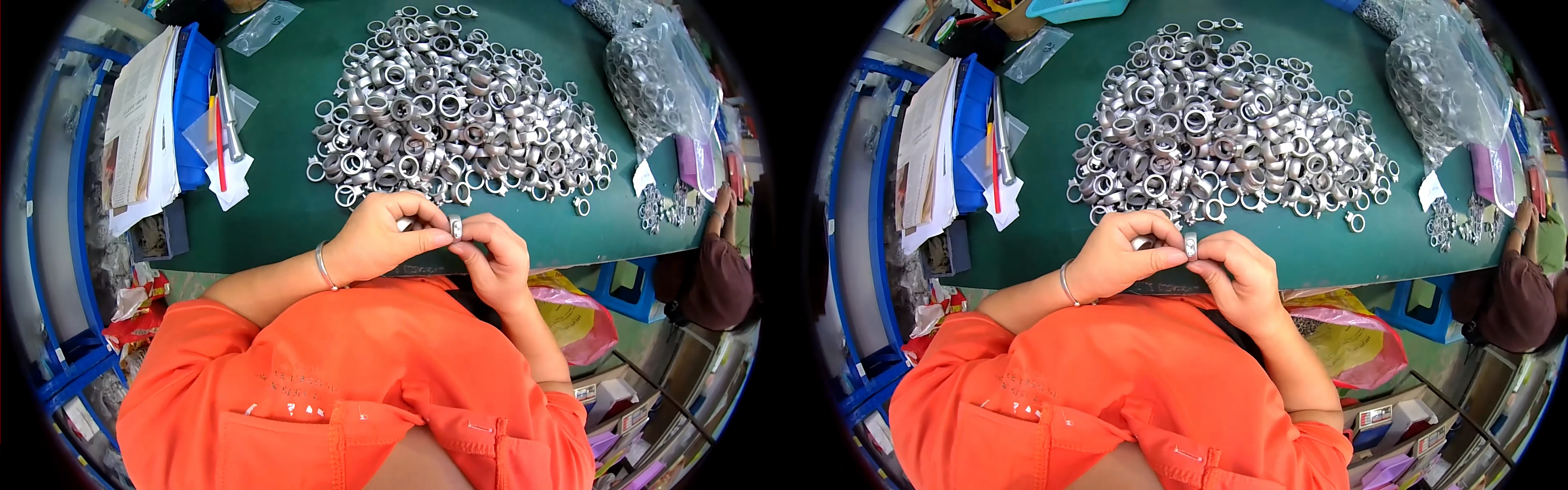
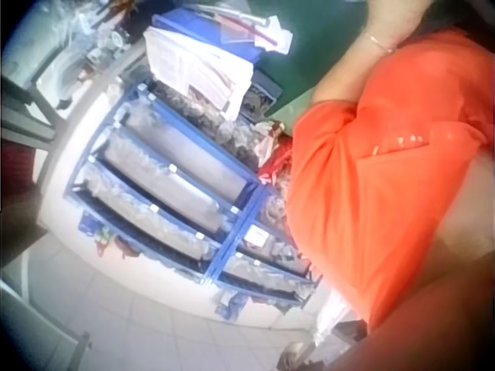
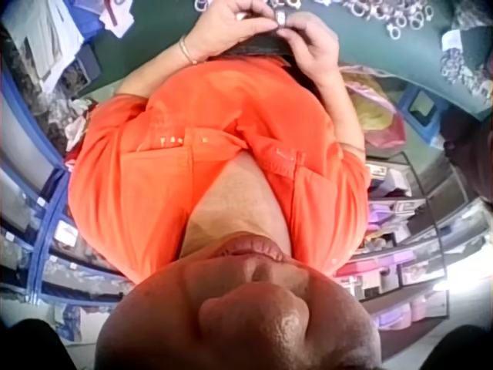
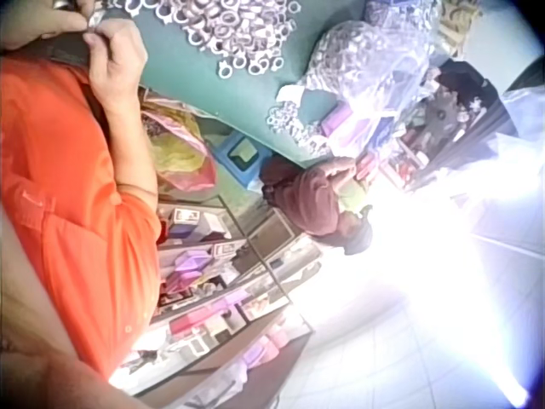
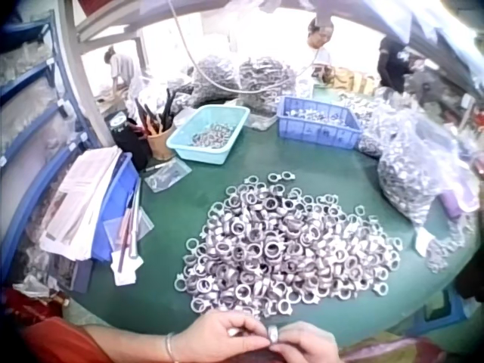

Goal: The person picks up metal rings from a pile on a green table, rotates them by hand, and places them into a pink bag.

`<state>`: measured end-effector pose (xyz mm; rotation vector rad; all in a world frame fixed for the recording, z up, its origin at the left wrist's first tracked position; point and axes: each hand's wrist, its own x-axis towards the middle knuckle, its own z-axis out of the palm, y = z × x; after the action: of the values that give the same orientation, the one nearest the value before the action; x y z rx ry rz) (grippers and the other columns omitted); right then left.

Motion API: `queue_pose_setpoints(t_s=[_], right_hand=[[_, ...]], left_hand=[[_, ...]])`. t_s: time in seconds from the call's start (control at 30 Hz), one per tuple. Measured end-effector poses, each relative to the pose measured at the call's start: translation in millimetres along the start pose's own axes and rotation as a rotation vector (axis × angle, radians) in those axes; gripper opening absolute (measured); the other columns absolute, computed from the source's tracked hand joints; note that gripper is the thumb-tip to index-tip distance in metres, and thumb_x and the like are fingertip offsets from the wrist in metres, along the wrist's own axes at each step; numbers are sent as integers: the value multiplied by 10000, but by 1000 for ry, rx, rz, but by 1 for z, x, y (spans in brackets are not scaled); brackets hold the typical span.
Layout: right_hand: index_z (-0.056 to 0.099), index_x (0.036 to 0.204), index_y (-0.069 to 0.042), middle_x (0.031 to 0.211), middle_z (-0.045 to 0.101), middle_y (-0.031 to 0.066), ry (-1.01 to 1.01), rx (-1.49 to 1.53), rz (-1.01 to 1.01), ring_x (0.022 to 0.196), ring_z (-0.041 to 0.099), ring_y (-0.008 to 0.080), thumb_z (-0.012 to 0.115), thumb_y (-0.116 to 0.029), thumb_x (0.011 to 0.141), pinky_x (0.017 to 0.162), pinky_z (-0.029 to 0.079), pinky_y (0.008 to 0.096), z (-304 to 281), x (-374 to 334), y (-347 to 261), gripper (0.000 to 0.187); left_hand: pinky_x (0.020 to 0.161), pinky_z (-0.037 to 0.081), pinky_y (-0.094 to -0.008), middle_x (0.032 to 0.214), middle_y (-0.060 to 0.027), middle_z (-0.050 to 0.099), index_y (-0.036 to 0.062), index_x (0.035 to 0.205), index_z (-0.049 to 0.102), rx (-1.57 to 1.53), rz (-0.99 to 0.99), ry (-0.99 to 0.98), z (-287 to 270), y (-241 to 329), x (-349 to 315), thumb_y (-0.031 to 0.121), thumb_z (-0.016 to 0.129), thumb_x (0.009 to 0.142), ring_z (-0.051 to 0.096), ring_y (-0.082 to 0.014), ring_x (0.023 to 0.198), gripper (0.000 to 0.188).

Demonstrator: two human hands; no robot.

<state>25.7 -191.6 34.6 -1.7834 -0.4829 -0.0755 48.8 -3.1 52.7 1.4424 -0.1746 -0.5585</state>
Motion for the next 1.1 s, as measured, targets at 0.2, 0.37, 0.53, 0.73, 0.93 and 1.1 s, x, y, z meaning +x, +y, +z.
queue_pose_setpoints(t_s=[0.2, 0.37, 0.53, 0.73, 0.93, 1.1], right_hand=[[587, 821, -7, 846, 598, 125, 115, 116, 6, 746, 586, 231, 648, 47, 728, 673, 481, 298, 0, 0, 2, 124], [591, 794, -11, 982, 591, 129, 95, -184, -367, 909, 572, 305, 628, 123, 611, 760, 483, 367, 9, 9, -9, 230], [599, 802, -3, 879, 598, 123, 121, -263, -177, 765, 562, 277, 628, 56, 669, 680, 461, 349, 3, 13, -3, 148], [602, 787, -33, 705, 553, 84, 75, -434, 16, 648, 532, 256, 699, -12, 672, 586, 434, 333, -2, 13, 31, 152], [600, 816, -12, 810, 613, 105, 16, -239, -214, 691, 583, 251, 651, 61, 696, 603, 463, 292, -2, 12, 5, 149], [537, 982, 8, 953, 608, 145, 114, 170, 73, 831, 610, 199, 587, 55, 799, 716, 491, 272, 1, 5, 4, 195]], left_hand=[[619, 425, -201, 814, -29, 594, 0, 879, 647, 174, 131, -49, -1, -1, 0, 35, 644, 798, 537, -83, 731, 88], [582, 547, -257, 878, -77, 602, -8, 1052, 553, -577, -406, 1, 4, 7, 3, 210, 406, 954, 611, -140, 734, 281], [443, 425, -219, 731, -37, 531, 23, 932, 558, -654, -473, -86, -7, -7, 2, 199, 516, 911, 514, -98, 574, 183], [410, 340, -198, 686, -16, 509, 24, 884, 553, -431, -415, -9, -3, 2, 0, 94, 606, 851, 479, -71, 551, 94], [419, 340, -191, 695, -13, 544, 4, 912, 608, -175, -200, 47, 1, 6, 3, 78, 631, 831, 468, -52, 517, 112], [641, 437, -219, 822, -37, 592, 5, 868, 645, 157, 288, 15, -1, -3, 6, 18, 664, 777, 549, -100, 713, 94]])
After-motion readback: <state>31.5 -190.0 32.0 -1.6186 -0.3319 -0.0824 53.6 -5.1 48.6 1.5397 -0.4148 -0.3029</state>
